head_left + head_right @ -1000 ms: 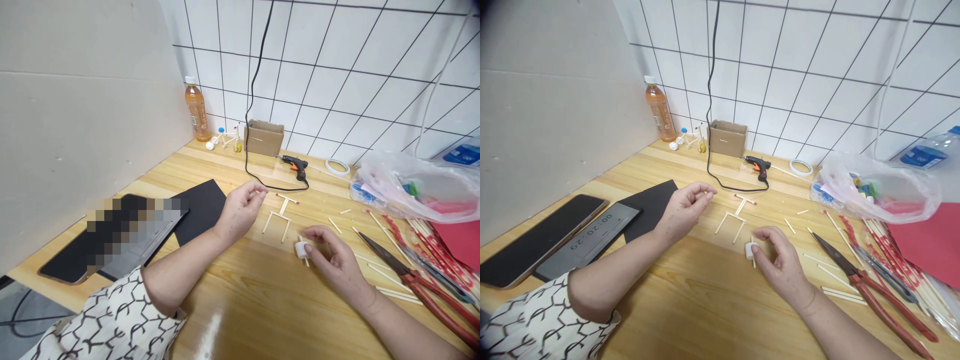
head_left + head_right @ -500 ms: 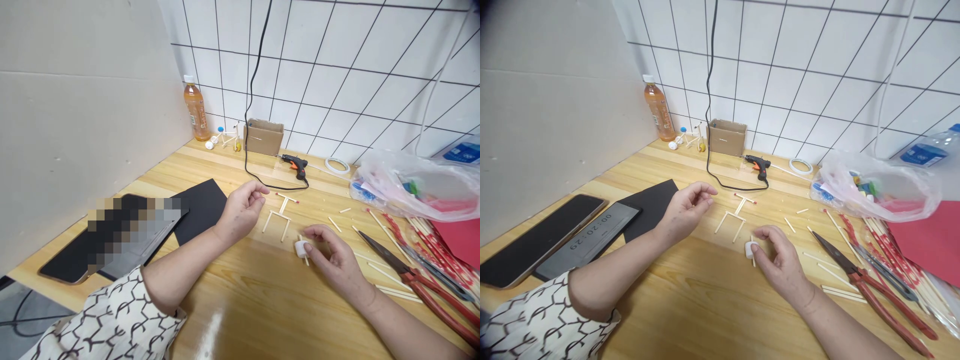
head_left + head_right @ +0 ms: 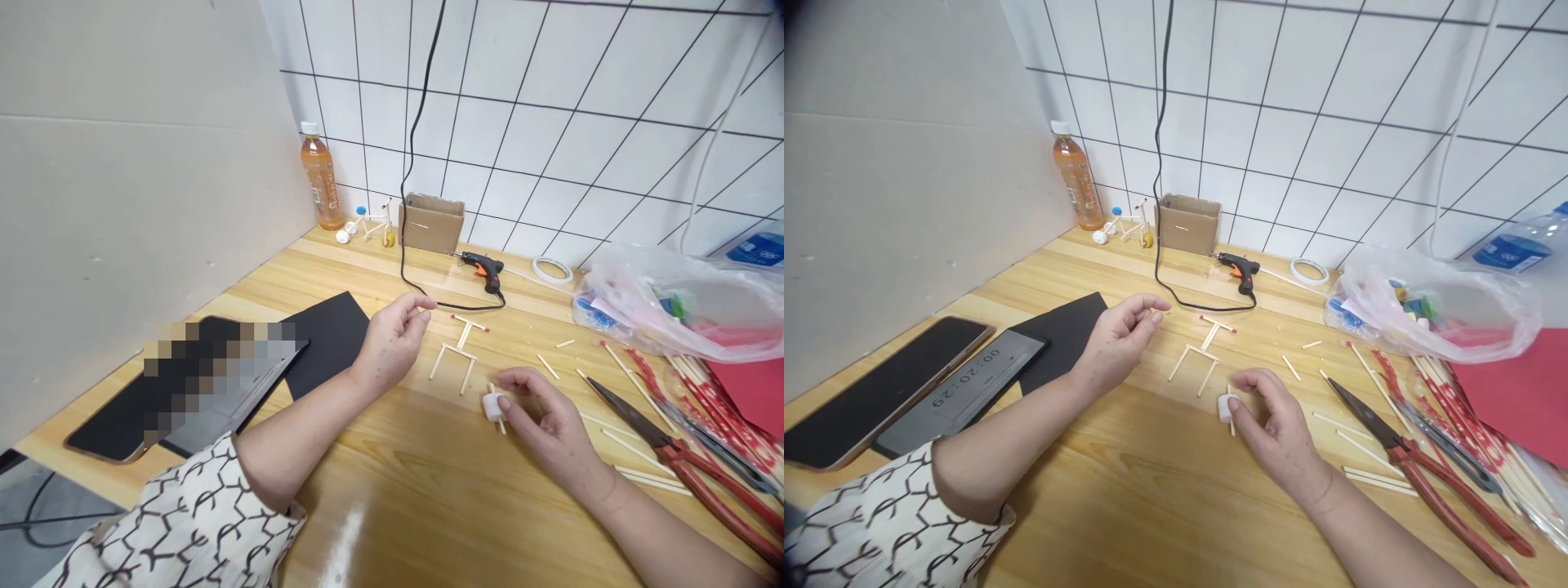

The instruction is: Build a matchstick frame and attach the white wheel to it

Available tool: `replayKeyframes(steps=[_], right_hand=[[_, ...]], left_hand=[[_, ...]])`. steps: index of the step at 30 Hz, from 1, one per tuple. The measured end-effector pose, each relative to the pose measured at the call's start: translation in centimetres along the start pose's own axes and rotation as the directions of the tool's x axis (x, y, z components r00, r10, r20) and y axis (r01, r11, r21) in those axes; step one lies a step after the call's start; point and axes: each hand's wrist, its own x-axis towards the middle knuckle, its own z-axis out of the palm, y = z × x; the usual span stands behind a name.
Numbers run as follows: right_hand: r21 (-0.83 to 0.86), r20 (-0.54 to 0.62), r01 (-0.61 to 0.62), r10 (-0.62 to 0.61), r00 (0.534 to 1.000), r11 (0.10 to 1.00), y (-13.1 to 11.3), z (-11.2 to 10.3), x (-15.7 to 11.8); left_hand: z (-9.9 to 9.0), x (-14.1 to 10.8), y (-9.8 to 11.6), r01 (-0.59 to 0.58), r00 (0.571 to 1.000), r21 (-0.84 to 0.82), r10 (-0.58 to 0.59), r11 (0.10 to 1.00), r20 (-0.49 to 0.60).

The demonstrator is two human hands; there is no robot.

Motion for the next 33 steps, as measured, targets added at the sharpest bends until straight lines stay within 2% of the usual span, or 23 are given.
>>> replayKeyframes(steps=[4,6,10,14,18,21,25,27,33], right_hand=[[-0.021,-0.014,0.013,-0.013,1.0,1.0,0.0,0.0,0.0],[-0.017,-0.01,0.016,-0.016,1.0,1.0,0.0,0.0,0.0],[0.008,-0.003,-0.001,0.001,1.0,1.0,0.0,0.0,0.0],[0.034,0.01,-0.023,0.022,1.0,0.999,0.2,0.1,-0.1],[0.033,0.005,-0.022,0.022,1.0,0.999,0.2,0.1,0.0],[0.033,0.01,-0.029,0.029,1.0,0.999,0.1,0.1,0.0],[0.025,0.001,-0.028,0.028,1.0,0.999,0.0,0.1,0.0],[0.019,-0.007,-0.011,0.011,1.0,1.0,-0.1,0.1,0.0],[0.035,0.0,-0.018,0.018,1.0,0.999,-0.1,0.1,0.0]], left_hand=[[0.1,0.1,-0.7,-0.13,0.991,0.112,0.132,0.985,-0.009],[0.1,0.2,-0.8,-0.15,0.988,0.132,0.151,0.98,-0.002],[0.0,0.2,-0.6,-0.057,0.998,0.069,0.056,0.996,0.019],[0.0,0.0,-0.4,-0.015,0.999,-0.022,0.016,1.0,0.028],[0.1,0.0,-0.4,0.01,1.0,0.01,-0.01,1.0,0.024],[0.0,0.1,-0.7,-0.046,0.999,0.087,0.045,0.995,0.015],[0.0,0.2,-1.0,-0.195,0.98,0.175,0.197,0.965,0.006],[0.0,0.3,-1.2,-0.233,0.972,0.191,0.236,0.954,0.009],[-0.1,0.3,-1.4,-0.127,0.992,0.161,0.125,0.979,0.021]])
